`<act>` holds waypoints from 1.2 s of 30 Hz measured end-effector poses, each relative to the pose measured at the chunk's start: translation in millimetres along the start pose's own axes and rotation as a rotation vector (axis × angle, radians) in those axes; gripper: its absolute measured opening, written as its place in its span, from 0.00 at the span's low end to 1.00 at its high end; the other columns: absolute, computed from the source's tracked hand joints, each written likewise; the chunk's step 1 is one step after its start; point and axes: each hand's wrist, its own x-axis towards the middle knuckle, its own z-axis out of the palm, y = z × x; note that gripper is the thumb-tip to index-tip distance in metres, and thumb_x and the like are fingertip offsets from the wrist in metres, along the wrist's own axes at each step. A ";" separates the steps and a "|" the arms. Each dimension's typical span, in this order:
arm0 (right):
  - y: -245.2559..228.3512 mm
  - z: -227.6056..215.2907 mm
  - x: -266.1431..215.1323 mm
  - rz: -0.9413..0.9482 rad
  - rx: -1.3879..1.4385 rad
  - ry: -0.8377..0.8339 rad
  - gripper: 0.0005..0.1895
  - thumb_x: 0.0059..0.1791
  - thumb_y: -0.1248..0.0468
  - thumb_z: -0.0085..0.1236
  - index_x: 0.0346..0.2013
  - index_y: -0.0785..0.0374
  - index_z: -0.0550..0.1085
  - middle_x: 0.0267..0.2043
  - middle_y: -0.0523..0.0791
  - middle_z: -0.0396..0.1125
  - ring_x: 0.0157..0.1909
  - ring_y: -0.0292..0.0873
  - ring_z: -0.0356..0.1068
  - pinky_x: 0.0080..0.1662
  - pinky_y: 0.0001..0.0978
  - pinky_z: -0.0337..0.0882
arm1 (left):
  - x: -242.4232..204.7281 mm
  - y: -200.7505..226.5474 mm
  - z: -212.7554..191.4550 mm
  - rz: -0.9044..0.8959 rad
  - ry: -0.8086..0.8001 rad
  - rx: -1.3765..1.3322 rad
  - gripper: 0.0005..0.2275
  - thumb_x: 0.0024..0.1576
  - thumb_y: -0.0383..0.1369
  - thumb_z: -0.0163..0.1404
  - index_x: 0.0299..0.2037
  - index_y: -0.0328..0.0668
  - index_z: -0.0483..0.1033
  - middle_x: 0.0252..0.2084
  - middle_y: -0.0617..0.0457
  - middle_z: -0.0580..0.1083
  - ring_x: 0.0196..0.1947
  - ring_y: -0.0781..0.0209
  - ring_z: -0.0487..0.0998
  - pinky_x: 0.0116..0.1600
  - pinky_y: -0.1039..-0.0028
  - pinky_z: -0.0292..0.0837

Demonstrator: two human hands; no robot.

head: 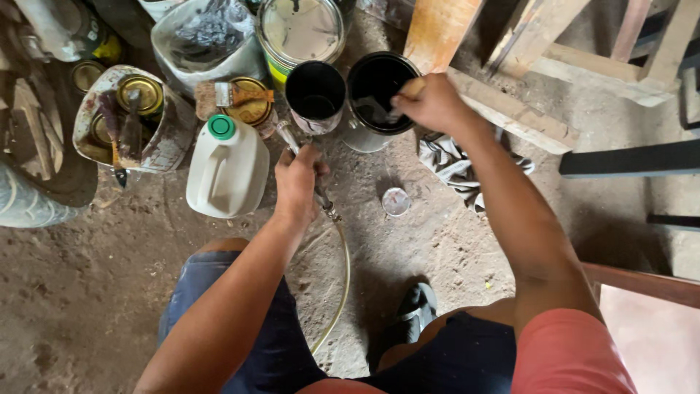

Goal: The person spray-paints various wooden furniture pieces, including a frame and a headboard, then refills the spray gun with dark liquid from a large container.

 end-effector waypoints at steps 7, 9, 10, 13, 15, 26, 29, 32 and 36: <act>9.6 0.2 19.9 0.005 -0.089 0.362 0.06 0.53 0.60 0.66 0.40 0.60 0.83 0.33 0.49 0.77 0.29 0.42 0.75 0.36 0.36 0.74 | 1.8 0.2 -2.8 -0.009 -0.010 -0.028 0.11 0.52 0.33 0.51 0.40 0.35 0.71 0.28 0.51 0.71 0.26 0.61 0.72 0.33 0.68 0.67; 3.0 16.1 24.1 -0.198 0.264 0.282 0.04 0.52 0.64 0.63 0.40 0.60 0.82 0.40 0.45 0.78 0.39 0.38 0.78 0.43 0.30 0.79 | 3.4 -0.2 -3.3 0.030 -0.009 0.009 0.11 0.52 0.33 0.52 0.40 0.34 0.71 0.29 0.51 0.73 0.27 0.62 0.73 0.35 0.69 0.68; -0.3 18.0 24.4 -0.200 0.264 0.281 0.04 0.52 0.64 0.63 0.40 0.60 0.82 0.40 0.45 0.78 0.39 0.38 0.78 0.43 0.30 0.79 | 3.4 0.1 -3.5 0.029 -0.004 0.033 0.11 0.52 0.33 0.51 0.40 0.35 0.71 0.28 0.51 0.72 0.27 0.62 0.73 0.35 0.69 0.68; -7.9 12.9 17.4 -0.181 0.197 0.107 0.05 0.51 0.66 0.64 0.40 0.62 0.82 0.39 0.47 0.78 0.38 0.40 0.77 0.42 0.32 0.76 | 2.0 1.1 -3.9 0.028 -0.002 0.040 0.10 0.52 0.34 0.51 0.39 0.35 0.71 0.28 0.51 0.72 0.27 0.61 0.73 0.35 0.69 0.68; -10.6 0.2 13.0 0.040 0.071 -0.033 0.05 0.52 0.63 0.63 0.39 0.59 0.83 0.38 0.45 0.78 0.37 0.37 0.77 0.44 0.28 0.77 | 0.6 3.0 -4.4 0.031 -0.001 0.025 0.10 0.52 0.33 0.51 0.39 0.34 0.71 0.28 0.52 0.72 0.27 0.62 0.72 0.34 0.69 0.67; 6.7 10.7 14.7 -0.142 0.228 0.124 0.07 0.52 0.65 0.63 0.44 0.61 0.81 0.41 0.47 0.78 0.40 0.39 0.78 0.44 0.32 0.77 | -15.3 22.2 0.1 -0.021 -0.034 0.038 0.21 0.57 0.47 0.49 0.47 0.34 0.76 0.25 0.52 0.70 0.24 0.64 0.72 0.32 0.72 0.64; 5.5 -2.7 8.9 0.026 0.191 0.023 0.06 0.51 0.65 0.64 0.42 0.62 0.81 0.40 0.47 0.78 0.39 0.39 0.78 0.45 0.33 0.77 | -17.7 22.0 -0.2 -0.042 -0.052 0.031 0.22 0.57 0.48 0.49 0.47 0.33 0.76 0.24 0.50 0.71 0.23 0.63 0.71 0.32 0.71 0.63; 0.6 -23.0 0.2 0.204 -0.041 0.109 0.05 0.52 0.66 0.63 0.42 0.62 0.82 0.39 0.49 0.77 0.38 0.42 0.77 0.43 0.35 0.75 | -18.5 22.1 -1.5 -0.026 -0.078 0.040 0.21 0.57 0.46 0.50 0.49 0.34 0.77 0.27 0.53 0.73 0.24 0.65 0.73 0.32 0.73 0.65; 3.8 0.1 5.6 0.016 0.175 0.293 0.05 0.53 0.67 0.63 0.42 0.63 0.81 0.41 0.47 0.77 0.40 0.39 0.78 0.44 0.31 0.75 | -18.8 19.5 -1.9 -0.029 -0.110 0.045 0.19 0.57 0.44 0.49 0.51 0.39 0.75 0.26 0.49 0.73 0.25 0.65 0.72 0.33 0.73 0.66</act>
